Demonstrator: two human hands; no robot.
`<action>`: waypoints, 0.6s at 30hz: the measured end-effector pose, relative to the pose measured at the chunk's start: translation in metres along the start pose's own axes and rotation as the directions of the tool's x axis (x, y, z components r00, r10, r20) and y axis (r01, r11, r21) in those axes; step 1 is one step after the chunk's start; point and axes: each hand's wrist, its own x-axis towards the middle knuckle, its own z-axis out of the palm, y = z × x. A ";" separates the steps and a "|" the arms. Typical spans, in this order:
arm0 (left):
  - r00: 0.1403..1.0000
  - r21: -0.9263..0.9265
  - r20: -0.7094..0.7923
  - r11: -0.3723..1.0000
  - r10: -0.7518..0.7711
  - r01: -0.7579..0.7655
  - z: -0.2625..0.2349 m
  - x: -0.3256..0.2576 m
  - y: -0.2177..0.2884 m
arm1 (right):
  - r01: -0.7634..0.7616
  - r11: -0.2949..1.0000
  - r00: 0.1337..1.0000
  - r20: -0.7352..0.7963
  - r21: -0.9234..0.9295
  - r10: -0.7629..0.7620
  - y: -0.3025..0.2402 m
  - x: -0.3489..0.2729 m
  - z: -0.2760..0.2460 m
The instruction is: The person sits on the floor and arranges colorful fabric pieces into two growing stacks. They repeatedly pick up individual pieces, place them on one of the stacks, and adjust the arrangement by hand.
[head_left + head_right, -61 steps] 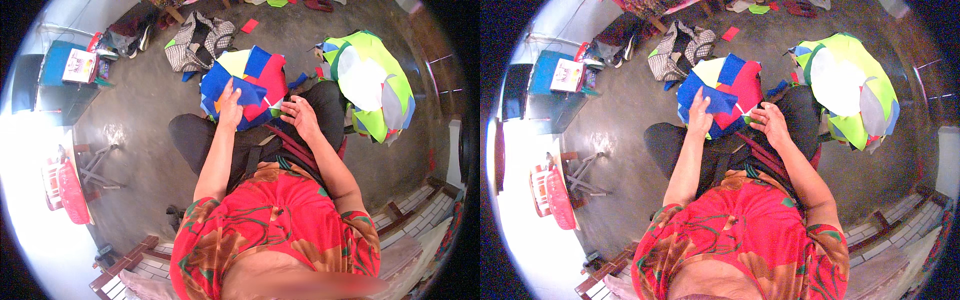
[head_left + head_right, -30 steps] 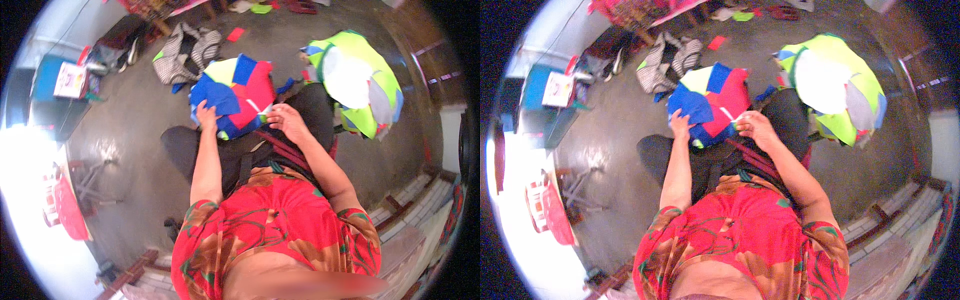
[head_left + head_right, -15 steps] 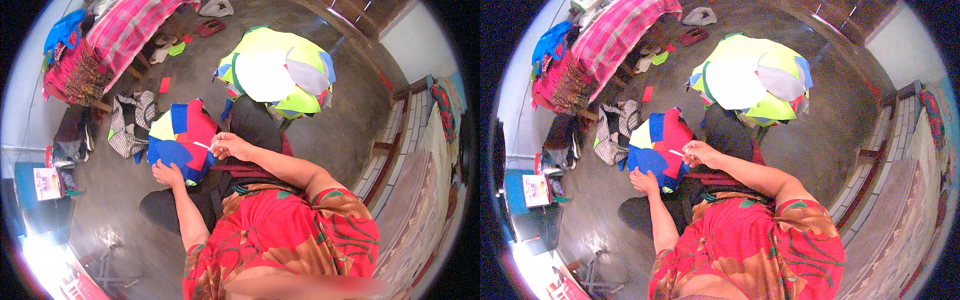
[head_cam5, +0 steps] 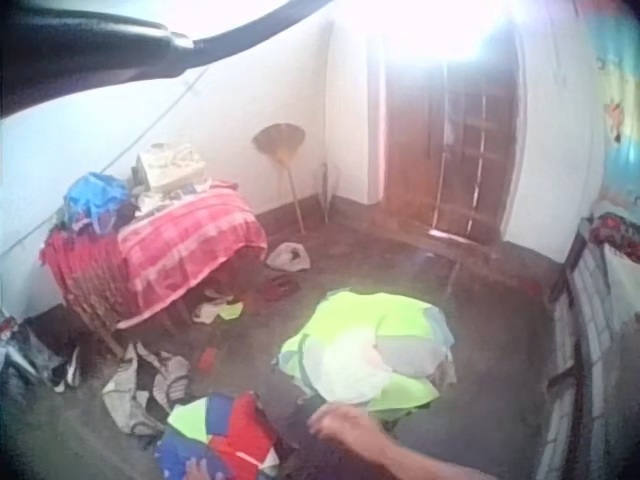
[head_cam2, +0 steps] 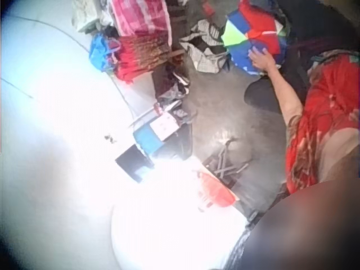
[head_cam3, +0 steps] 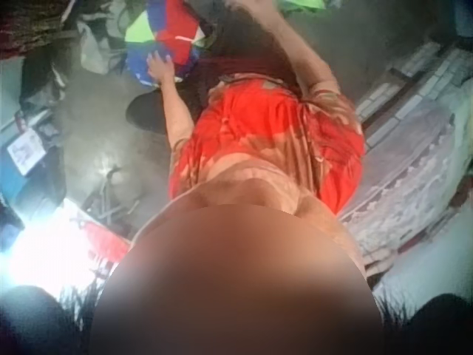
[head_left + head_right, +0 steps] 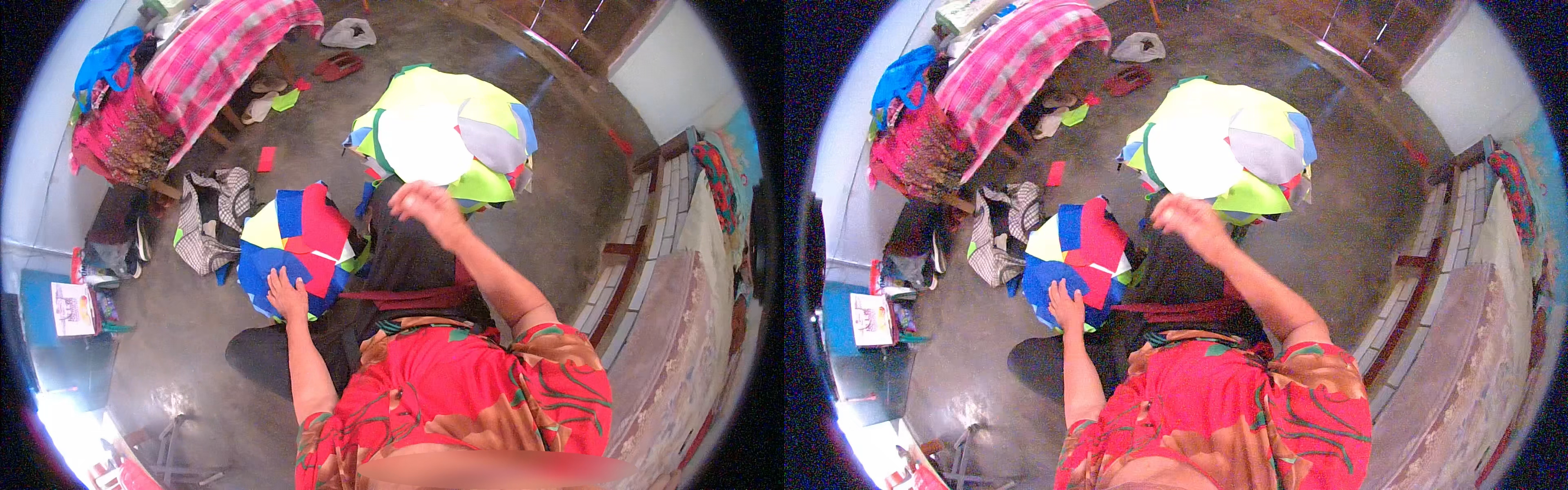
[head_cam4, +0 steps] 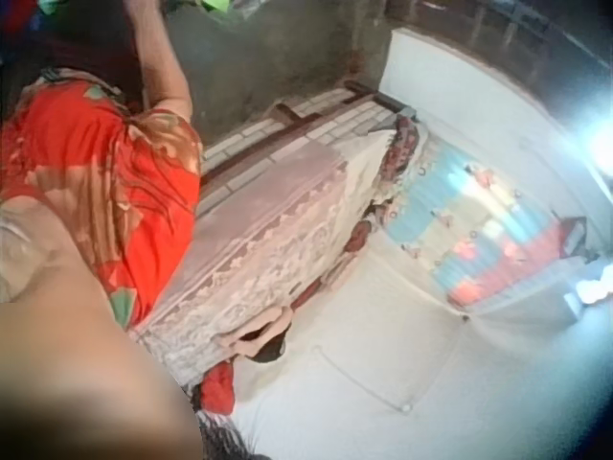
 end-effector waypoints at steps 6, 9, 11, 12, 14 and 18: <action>1.000 -0.007 -0.016 1.000 -0.013 0.013 0.004 -0.002 -0.001 | -0.024 0.453 0.676 -0.348 -0.891 -0.650 -0.037 0.032 -0.138; 1.000 -0.021 -0.015 1.000 -0.008 0.008 0.005 0.001 0.000 | -0.006 0.182 0.717 -0.131 -0.983 -0.684 -0.038 0.044 -0.179; 1.000 -0.018 0.011 0.999 -0.029 0.029 -0.001 0.000 0.005 | -0.116 0.230 0.820 -0.224 -0.966 -0.527 -0.036 0.048 -0.186; 1.000 -0.025 0.009 0.999 -0.021 0.022 0.000 0.001 0.006 | -0.174 0.244 0.856 -0.269 -0.954 -0.441 -0.034 0.049 -0.189; 1.000 -0.029 0.006 0.999 -0.015 0.015 -0.002 -0.001 0.002 | -0.173 0.188 0.854 -0.243 -0.967 -0.460 -0.035 0.053 -0.184; 1.000 -0.020 0.005 0.999 -0.027 0.027 -0.004 -0.003 0.005 | -0.249 0.106 0.852 -0.269 -0.963 -0.449 -0.031 0.057 -0.190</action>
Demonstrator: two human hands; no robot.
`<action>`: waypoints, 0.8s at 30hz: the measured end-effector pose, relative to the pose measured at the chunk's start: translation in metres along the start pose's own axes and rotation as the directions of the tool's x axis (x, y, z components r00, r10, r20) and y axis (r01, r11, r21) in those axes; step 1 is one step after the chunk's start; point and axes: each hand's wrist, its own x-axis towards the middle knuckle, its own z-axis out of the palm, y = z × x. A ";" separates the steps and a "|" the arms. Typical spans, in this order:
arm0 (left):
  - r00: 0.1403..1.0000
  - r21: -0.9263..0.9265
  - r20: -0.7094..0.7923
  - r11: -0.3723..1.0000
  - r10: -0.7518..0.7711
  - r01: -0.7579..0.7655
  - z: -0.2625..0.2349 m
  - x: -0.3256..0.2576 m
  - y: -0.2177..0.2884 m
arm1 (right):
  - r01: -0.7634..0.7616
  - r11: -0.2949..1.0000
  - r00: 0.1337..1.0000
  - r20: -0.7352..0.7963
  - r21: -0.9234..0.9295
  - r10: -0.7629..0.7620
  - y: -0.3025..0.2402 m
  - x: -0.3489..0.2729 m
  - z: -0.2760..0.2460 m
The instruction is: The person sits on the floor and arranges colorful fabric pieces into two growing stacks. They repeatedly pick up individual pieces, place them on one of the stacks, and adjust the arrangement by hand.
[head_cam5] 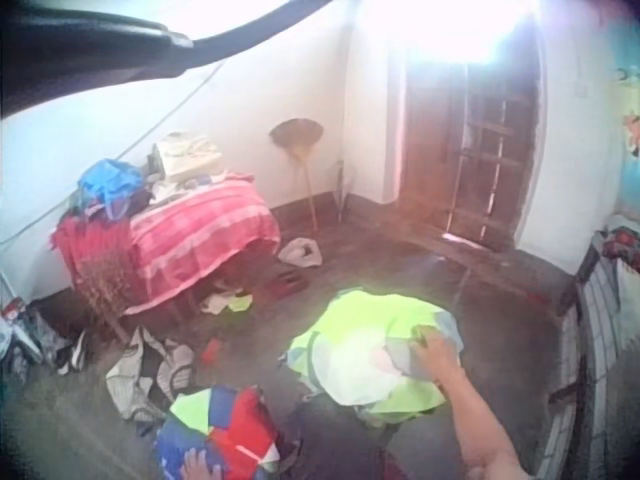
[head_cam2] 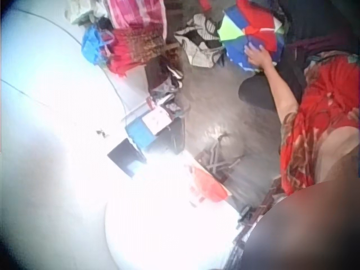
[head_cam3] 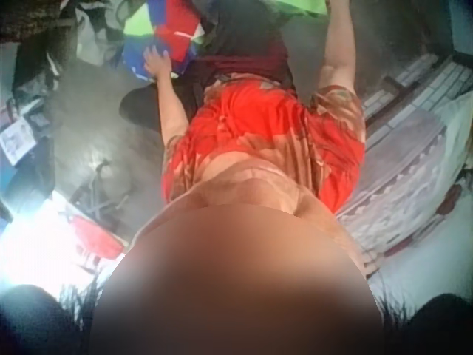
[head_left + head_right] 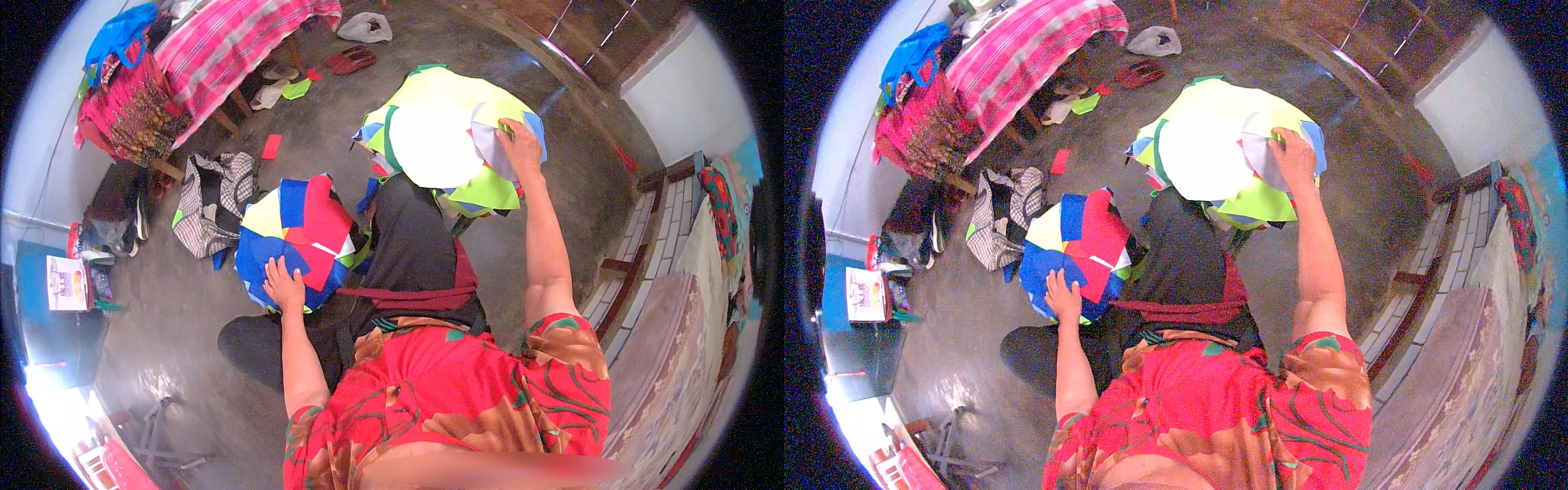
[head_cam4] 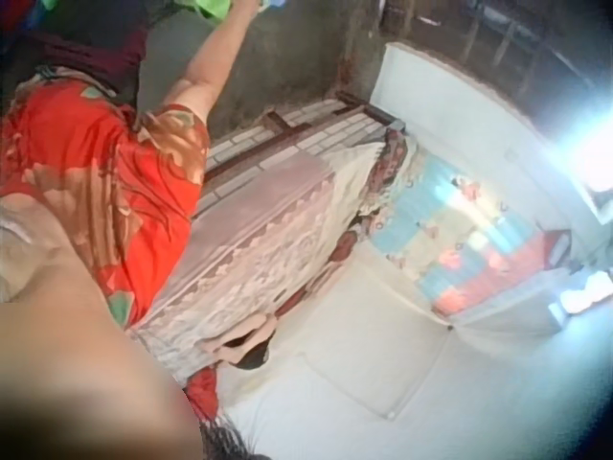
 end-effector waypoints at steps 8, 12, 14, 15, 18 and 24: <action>1.000 0.021 -0.009 1.000 0.002 -0.002 0.003 0.002 0.002 | -0.146 0.989 0.974 -0.172 0.007 0.145 0.006 0.001 0.014; 1.000 0.017 -0.018 1.000 0.016 -0.016 0.004 0.005 0.006 | -0.071 0.961 0.940 -0.304 0.267 0.154 0.006 0.007 0.010; 1.000 0.022 -0.011 1.000 0.001 0.000 0.001 0.003 0.001 | -0.025 0.945 0.941 -0.312 0.325 0.132 -0.036 0.008 -0.004; 1.000 0.026 -0.007 1.000 0.001 0.000 0.001 0.004 0.001 | -0.003 0.936 0.942 -0.312 0.353 0.121 -0.056 0.006 -0.012; 0.999 0.085 -0.036 0.996 -0.003 0.006 -0.001 -0.001 -0.008 | 0.027 0.684 0.993 -0.099 0.729 0.067 -0.110 -0.011 -0.014; 0.996 -0.007 0.087 1.000 -0.009 0.010 0.004 0.003 -0.004 | -0.534 -0.004 0.839 0.529 0.846 -0.125 -0.216 -0.089 0.027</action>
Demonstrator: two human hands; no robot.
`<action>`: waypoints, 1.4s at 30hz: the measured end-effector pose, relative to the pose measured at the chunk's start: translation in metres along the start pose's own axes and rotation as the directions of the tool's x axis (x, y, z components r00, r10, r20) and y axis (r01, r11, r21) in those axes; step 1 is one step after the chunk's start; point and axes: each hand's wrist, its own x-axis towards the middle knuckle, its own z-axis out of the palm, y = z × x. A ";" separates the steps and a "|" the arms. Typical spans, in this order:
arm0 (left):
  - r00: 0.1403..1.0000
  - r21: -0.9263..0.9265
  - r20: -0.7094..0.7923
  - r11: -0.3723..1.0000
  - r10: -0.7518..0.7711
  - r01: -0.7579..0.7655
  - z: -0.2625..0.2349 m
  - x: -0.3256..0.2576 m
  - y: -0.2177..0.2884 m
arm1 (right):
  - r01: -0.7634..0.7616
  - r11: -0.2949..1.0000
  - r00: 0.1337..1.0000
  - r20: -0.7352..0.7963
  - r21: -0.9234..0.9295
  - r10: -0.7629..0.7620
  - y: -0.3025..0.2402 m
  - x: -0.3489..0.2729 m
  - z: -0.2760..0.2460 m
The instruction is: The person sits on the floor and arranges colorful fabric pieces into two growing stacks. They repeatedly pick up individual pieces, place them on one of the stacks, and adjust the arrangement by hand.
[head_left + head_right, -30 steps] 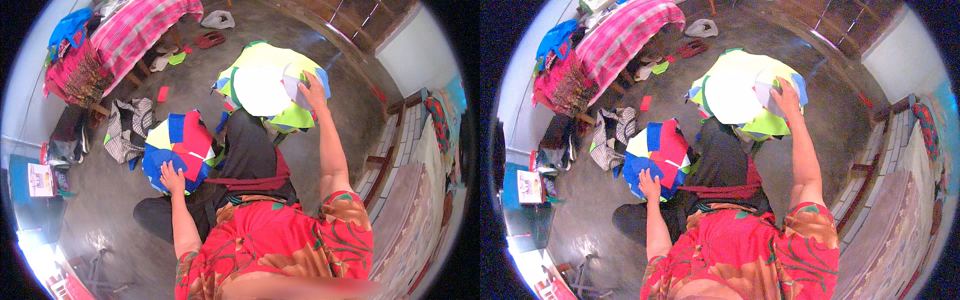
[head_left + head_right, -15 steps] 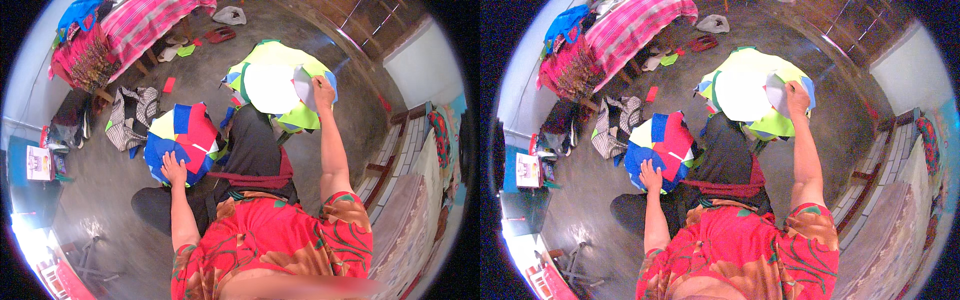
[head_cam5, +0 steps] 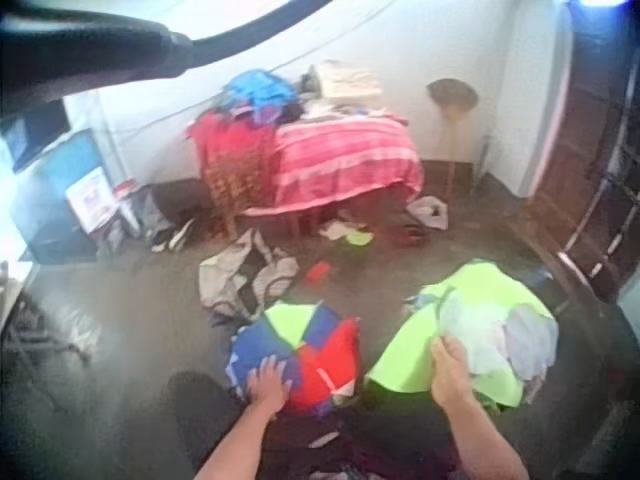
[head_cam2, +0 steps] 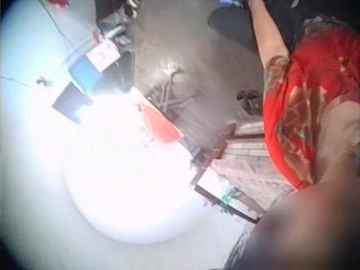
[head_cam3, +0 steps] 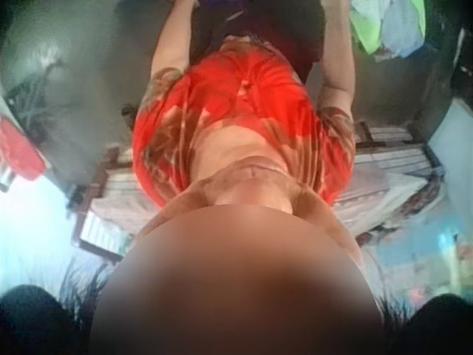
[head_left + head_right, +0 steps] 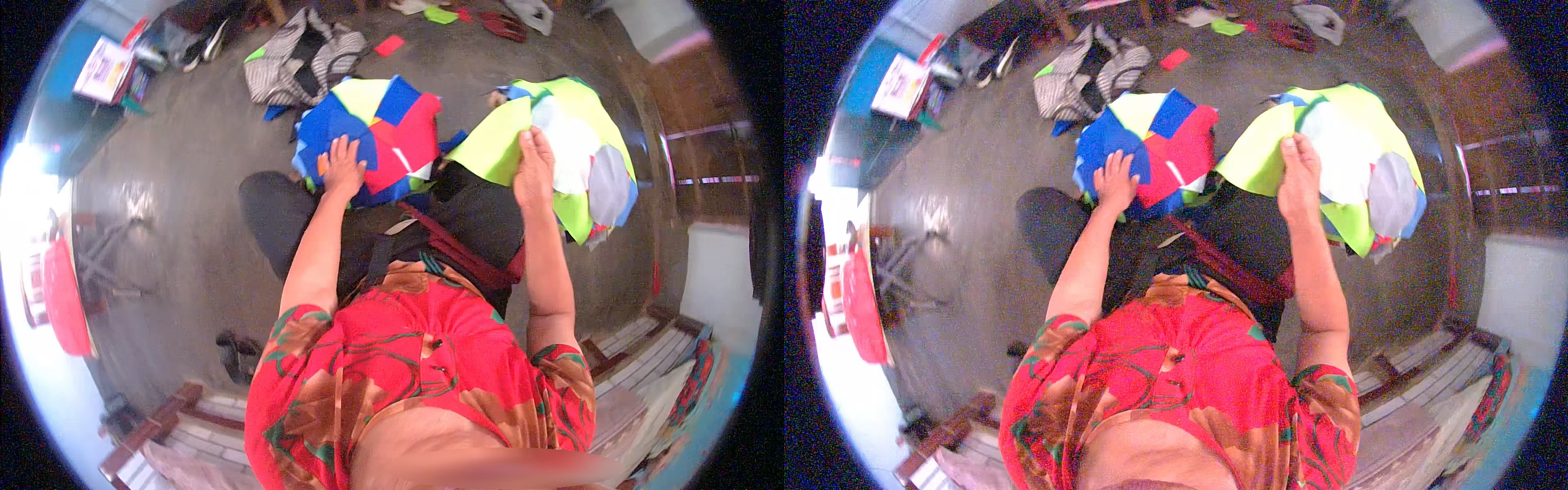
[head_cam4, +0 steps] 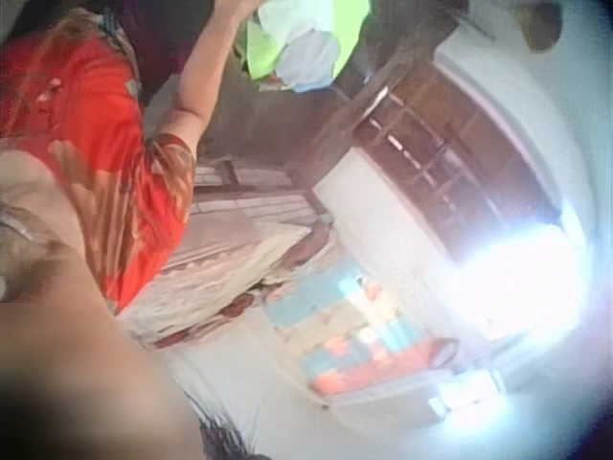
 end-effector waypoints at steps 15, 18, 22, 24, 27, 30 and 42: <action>0.999 -0.087 -0.006 0.995 -0.040 0.039 0.011 0.003 0.002 | -0.587 0.809 0.809 0.002 0.031 0.588 0.196 -0.006 0.052; 0.998 -0.093 0.000 0.994 -0.061 0.061 0.011 -0.002 -0.001 | -0.621 0.779 0.784 -0.062 -0.090 0.618 0.187 -0.010 0.056; 0.997 -0.073 0.016 0.995 -0.073 0.074 0.010 -0.002 0.000 | -0.558 0.809 0.828 -0.066 -0.184 0.556 0.188 -0.013 0.056; 0.996 -0.080 0.047 0.993 -0.078 0.082 0.007 -0.002 0.001 | -0.499 0.816 0.863 -0.080 -0.291 0.499 0.190 -0.014 0.058; 0.998 -0.071 0.026 0.996 -0.059 0.061 0.006 -0.003 -0.001 | -0.342 0.837 0.921 0.026 -0.427 0.389 0.198 -0.016 0.056; 0.998 -0.092 0.005 0.994 -0.058 0.058 0.005 -0.002 0.001 | -0.311 0.807 0.917 0.065 -0.502 0.394 0.207 -0.013 0.052; 0.998 -0.046 -0.011 0.997 -0.057 0.056 0.013 -0.001 -0.002 | -0.418 0.710 0.872 -0.030 -0.566 0.489 0.197 -0.019 0.055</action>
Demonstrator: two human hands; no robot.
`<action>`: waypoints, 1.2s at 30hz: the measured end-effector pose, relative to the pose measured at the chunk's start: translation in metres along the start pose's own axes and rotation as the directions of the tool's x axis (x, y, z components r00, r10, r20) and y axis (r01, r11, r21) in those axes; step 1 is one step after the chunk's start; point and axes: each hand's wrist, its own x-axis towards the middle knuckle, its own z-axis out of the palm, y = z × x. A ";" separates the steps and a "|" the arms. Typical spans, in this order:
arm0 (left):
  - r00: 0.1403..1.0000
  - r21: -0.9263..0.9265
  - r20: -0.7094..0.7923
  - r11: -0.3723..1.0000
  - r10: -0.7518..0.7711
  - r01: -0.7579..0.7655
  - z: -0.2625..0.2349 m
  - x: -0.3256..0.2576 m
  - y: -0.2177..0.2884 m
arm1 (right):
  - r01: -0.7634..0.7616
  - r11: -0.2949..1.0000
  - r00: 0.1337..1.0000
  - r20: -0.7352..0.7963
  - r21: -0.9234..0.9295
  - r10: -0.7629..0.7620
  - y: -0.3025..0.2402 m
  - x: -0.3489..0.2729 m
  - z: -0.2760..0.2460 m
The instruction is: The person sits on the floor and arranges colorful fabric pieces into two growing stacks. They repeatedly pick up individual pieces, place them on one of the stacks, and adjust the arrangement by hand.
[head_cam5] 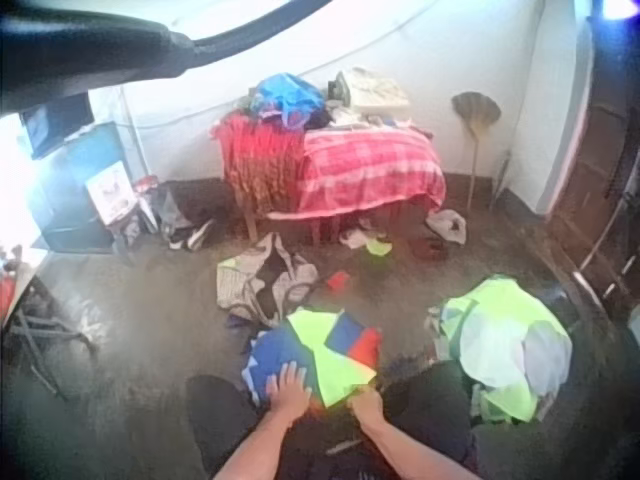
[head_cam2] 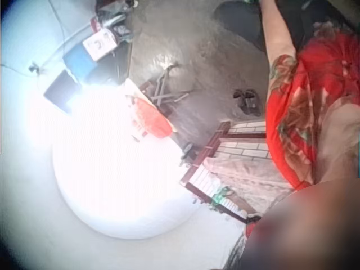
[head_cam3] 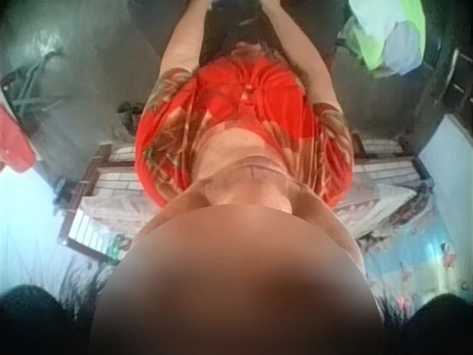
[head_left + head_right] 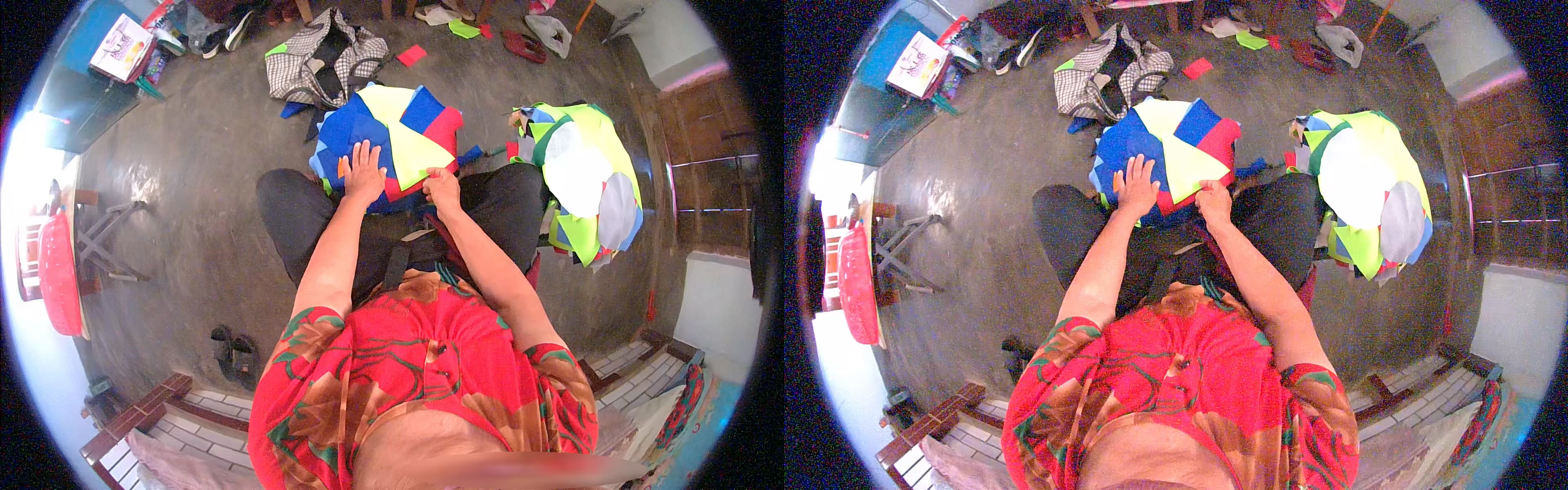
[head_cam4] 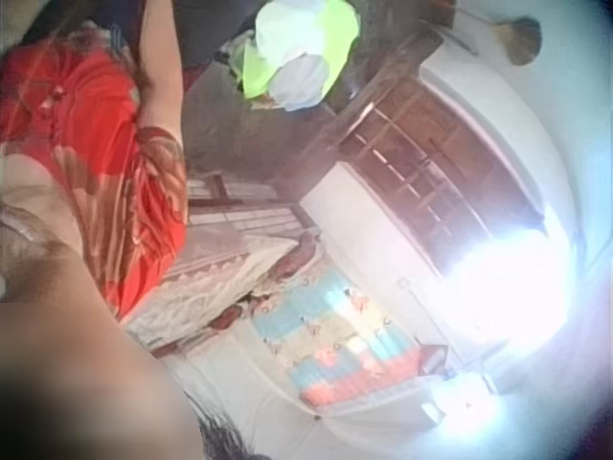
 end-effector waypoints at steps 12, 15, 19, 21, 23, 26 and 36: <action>1.000 -0.040 0.013 0.999 0.003 -0.002 -0.002 -0.001 -0.001 | 0.092 0.968 0.994 0.036 0.234 -0.103 0.011 0.014 0.004; 1.000 -0.037 0.027 0.999 -0.003 0.004 -0.002 0.000 0.001 | 0.109 0.978 0.994 0.007 0.176 -0.112 0.016 0.018 0.005; 1.000 -0.036 0.028 0.999 0.006 -0.005 -0.003 0.000 0.000 | 0.096 0.988 0.995 -0.018 0.121 -0.095 0.014 0.017 0.003; 1.000 -0.039 0.028 0.999 0.005 -0.004 -0.002 0.001 -0.001 | 0.081 0.988 0.996 -0.033 0.131 -0.077 0.011 0.014 0.002; 1.000 -0.039 0.031 0.999 -0.006 0.007 -0.001 0.001 -0.004 | 0.053 0.991 0.999 -0.016 0.124 -0.051 0.007 0.009 0.001; 0.998 -0.086 0.045 0.996 0.033 -0.029 -0.002 0.003 -0.008 | -0.016 1.000 0.999 0.028 0.014 0.015 0.008 0.003 -0.006; 0.993 -0.591 -0.113 0.803 0.018 -0.082 -0.018 0.013 -0.041 | 0.209 0.967 0.973 0.126 -0.143 -0.191 -0.038 -0.032 -0.018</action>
